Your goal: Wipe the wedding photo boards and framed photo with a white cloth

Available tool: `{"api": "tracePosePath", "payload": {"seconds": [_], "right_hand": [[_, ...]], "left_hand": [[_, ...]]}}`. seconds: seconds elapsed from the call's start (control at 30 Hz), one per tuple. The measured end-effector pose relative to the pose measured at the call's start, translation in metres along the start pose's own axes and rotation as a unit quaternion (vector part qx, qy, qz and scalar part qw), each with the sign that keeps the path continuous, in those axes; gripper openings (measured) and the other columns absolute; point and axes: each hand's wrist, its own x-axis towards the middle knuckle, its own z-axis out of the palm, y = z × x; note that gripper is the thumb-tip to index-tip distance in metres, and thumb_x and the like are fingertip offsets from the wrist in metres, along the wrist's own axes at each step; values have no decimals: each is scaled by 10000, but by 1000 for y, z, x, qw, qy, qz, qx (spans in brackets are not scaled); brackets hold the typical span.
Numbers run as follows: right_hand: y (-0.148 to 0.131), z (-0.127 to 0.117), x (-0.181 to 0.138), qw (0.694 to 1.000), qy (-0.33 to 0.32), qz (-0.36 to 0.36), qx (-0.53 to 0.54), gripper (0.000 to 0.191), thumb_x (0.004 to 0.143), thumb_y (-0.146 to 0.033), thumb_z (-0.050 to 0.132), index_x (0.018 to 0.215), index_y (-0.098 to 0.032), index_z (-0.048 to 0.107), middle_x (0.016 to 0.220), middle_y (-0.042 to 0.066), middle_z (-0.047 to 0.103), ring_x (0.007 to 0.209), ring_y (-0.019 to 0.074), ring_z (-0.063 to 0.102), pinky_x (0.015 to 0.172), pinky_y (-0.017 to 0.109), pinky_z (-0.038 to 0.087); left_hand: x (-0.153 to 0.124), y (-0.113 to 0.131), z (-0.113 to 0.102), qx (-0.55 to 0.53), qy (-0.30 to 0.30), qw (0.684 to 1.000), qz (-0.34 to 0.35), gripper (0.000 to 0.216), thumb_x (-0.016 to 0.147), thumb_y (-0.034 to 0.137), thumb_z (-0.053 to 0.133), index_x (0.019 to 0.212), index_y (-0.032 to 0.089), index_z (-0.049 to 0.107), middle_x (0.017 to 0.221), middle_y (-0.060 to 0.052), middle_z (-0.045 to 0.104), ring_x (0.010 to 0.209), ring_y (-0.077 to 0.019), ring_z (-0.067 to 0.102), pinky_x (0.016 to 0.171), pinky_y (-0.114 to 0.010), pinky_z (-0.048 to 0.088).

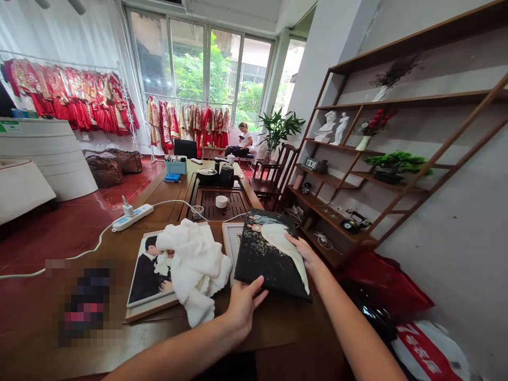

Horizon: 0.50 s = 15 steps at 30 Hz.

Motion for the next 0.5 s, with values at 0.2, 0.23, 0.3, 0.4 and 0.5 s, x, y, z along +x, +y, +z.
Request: {"api": "tracePosePath", "payload": {"seconds": [0.2, 0.23, 0.3, 0.4, 0.5], "right_hand": [[-16, 8, 39, 996, -58, 37, -60, 322, 707, -258, 794, 961, -107, 666, 811, 125, 736, 601, 208, 688, 554, 290, 584], [-16, 9, 45, 995, -64, 41, -70, 327, 698, -252, 800, 956, -100, 670, 817, 129, 736, 598, 204, 686, 553, 285, 581], [-16, 10, 55, 993, -72, 46, -87, 331, 689, -247, 806, 948, -88, 674, 818, 132, 735, 595, 195, 682, 554, 275, 575], [-13, 12, 63, 990, -76, 45, -107, 305, 690, -255, 805, 908, -82, 682, 793, 122, 734, 584, 179, 672, 543, 254, 560], [-8, 13, 65, 989, -77, 38, -122, 265, 677, -261, 813, 836, -93, 683, 743, 104, 729, 566, 165, 658, 522, 230, 539]], "left_hand": [[-6, -23, 11, -55, 82, 994, -39, 267, 679, 134, 780, 862, 126, 585, 898, -85, 655, 841, -214, 697, 800, -383, 609], [-4, -26, 13, -66, 96, 992, -43, 263, 678, 124, 779, 848, 124, 578, 888, -85, 653, 845, -223, 700, 787, -386, 614], [2, -29, 17, -82, 120, 988, -47, 252, 684, 107, 771, 830, 120, 567, 873, -85, 650, 848, -233, 704, 766, -390, 621], [12, -32, 21, -87, 142, 985, -52, 237, 692, 81, 760, 804, 118, 553, 847, -84, 647, 839, -234, 708, 746, -377, 626], [18, -34, 21, -89, 161, 982, -51, 231, 702, 77, 750, 756, 119, 530, 818, -78, 635, 823, -232, 710, 743, -370, 628]]}}
